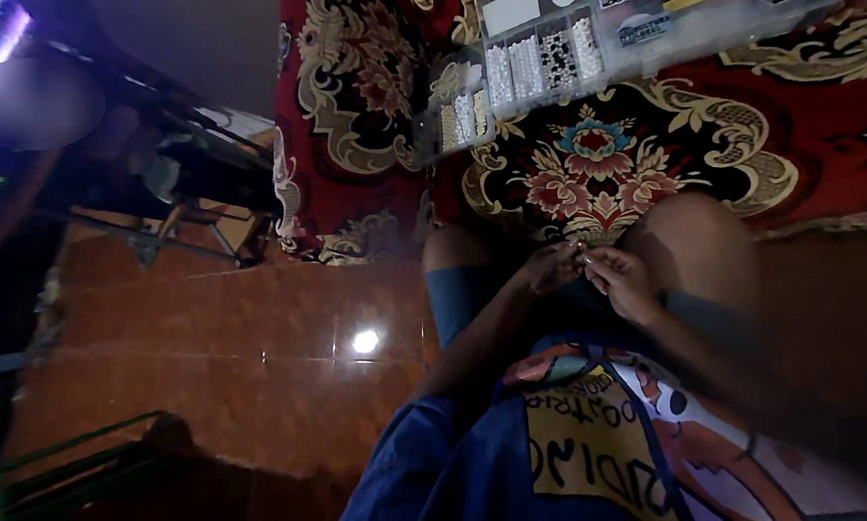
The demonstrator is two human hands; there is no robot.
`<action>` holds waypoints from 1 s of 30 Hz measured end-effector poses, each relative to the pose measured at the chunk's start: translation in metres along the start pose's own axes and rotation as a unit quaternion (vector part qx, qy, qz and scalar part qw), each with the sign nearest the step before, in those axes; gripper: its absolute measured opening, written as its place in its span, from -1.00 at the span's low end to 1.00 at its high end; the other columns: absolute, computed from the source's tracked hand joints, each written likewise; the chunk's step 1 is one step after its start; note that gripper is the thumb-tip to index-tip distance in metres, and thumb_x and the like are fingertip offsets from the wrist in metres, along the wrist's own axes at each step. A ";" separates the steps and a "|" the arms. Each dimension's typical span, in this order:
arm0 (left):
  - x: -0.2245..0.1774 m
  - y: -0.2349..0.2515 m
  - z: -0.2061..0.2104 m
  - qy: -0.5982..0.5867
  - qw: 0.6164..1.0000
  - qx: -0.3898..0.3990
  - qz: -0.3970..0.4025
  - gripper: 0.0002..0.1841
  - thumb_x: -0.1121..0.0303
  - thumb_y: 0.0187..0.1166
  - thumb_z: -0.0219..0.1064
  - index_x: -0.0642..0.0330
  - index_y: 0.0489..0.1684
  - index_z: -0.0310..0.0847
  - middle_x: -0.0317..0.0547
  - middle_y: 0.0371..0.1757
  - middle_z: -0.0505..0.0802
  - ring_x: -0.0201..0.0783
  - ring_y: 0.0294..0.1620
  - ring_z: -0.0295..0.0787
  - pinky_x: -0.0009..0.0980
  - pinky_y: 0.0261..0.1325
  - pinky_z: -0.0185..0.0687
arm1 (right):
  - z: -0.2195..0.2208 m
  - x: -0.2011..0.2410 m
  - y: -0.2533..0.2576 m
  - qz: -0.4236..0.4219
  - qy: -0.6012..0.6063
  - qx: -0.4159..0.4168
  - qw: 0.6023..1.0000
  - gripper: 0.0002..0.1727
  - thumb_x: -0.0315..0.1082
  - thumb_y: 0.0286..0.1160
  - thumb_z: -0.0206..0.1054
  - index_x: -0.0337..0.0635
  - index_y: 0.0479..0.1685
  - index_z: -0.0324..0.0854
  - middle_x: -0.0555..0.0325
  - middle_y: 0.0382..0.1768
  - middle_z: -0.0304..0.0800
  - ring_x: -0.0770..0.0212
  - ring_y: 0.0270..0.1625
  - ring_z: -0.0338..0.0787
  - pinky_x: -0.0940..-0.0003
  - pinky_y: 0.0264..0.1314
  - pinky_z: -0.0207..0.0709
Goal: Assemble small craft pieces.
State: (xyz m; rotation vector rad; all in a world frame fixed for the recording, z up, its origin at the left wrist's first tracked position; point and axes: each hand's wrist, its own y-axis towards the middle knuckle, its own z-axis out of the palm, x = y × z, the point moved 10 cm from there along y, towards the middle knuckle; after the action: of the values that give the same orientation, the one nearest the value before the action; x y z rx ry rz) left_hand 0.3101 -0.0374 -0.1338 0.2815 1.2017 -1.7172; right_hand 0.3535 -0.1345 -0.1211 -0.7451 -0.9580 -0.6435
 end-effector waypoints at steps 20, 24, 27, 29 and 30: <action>0.002 0.001 -0.001 -0.010 0.999 -0.028 -0.014 -0.72 0.30 0.88 -0.01 0.28 0.09 0.58 -0.22 -0.13 0.81 -0.41 -0.14 0.79 -0.44 0.08 0.72 | -0.002 0.001 0.000 -0.027 -0.004 -0.009 1.000 -0.83 -0.53 0.59 0.24 -0.24 -0.24 0.77 0.38 -0.60 0.71 0.57 -0.65 0.52 0.69 -0.58 0.41; 0.002 0.001 -0.001 -0.007 0.999 -0.038 -0.018 -0.72 0.29 0.88 0.00 0.26 0.08 0.59 -0.23 -0.14 0.80 -0.42 -0.15 0.78 -0.44 0.08 0.71 | -0.002 0.004 -0.001 -0.033 -0.037 -0.014 0.999 -0.86 -0.51 0.57 0.28 -0.23 -0.23 0.76 0.39 -0.57 0.71 0.58 -0.63 0.53 0.68 -0.55 0.42; 0.001 0.000 0.000 -0.007 0.999 -0.042 -0.019 -0.73 0.30 0.88 -0.01 0.26 0.05 0.58 -0.25 -0.17 0.79 -0.44 -0.17 0.77 -0.46 0.07 0.71 | -0.001 0.008 -0.002 -0.045 -0.057 -0.016 0.997 -0.88 -0.50 0.58 0.28 -0.25 -0.22 0.75 0.41 -0.57 0.71 0.59 -0.63 0.53 0.69 -0.55 0.44; 0.001 0.000 -0.001 -0.010 0.999 -0.045 -0.021 -0.74 0.30 0.88 0.00 0.25 0.06 0.58 -0.24 -0.17 0.79 -0.43 -0.18 0.76 -0.45 0.06 0.70 | -0.001 0.008 -0.002 -0.045 -0.066 -0.019 0.997 -0.87 -0.50 0.58 0.28 -0.25 -0.21 0.76 0.42 -0.57 0.71 0.60 -0.62 0.54 0.70 -0.55 0.44; 0.001 0.000 -0.001 -0.011 0.999 -0.046 -0.022 -0.74 0.30 0.88 0.00 0.25 0.05 0.58 -0.25 -0.18 0.79 -0.43 -0.18 0.76 -0.45 0.05 0.70 | -0.001 0.009 -0.002 -0.045 -0.068 -0.021 0.996 -0.88 -0.50 0.58 0.29 -0.25 -0.21 0.76 0.42 -0.57 0.71 0.60 -0.62 0.54 0.70 -0.55 0.44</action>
State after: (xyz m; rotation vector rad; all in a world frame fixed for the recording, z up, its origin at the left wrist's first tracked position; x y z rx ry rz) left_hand 0.3089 -0.0376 -0.1348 0.1823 1.2758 -1.6922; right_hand 0.3563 -0.1384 -0.1132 -0.7939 -1.1107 -0.7004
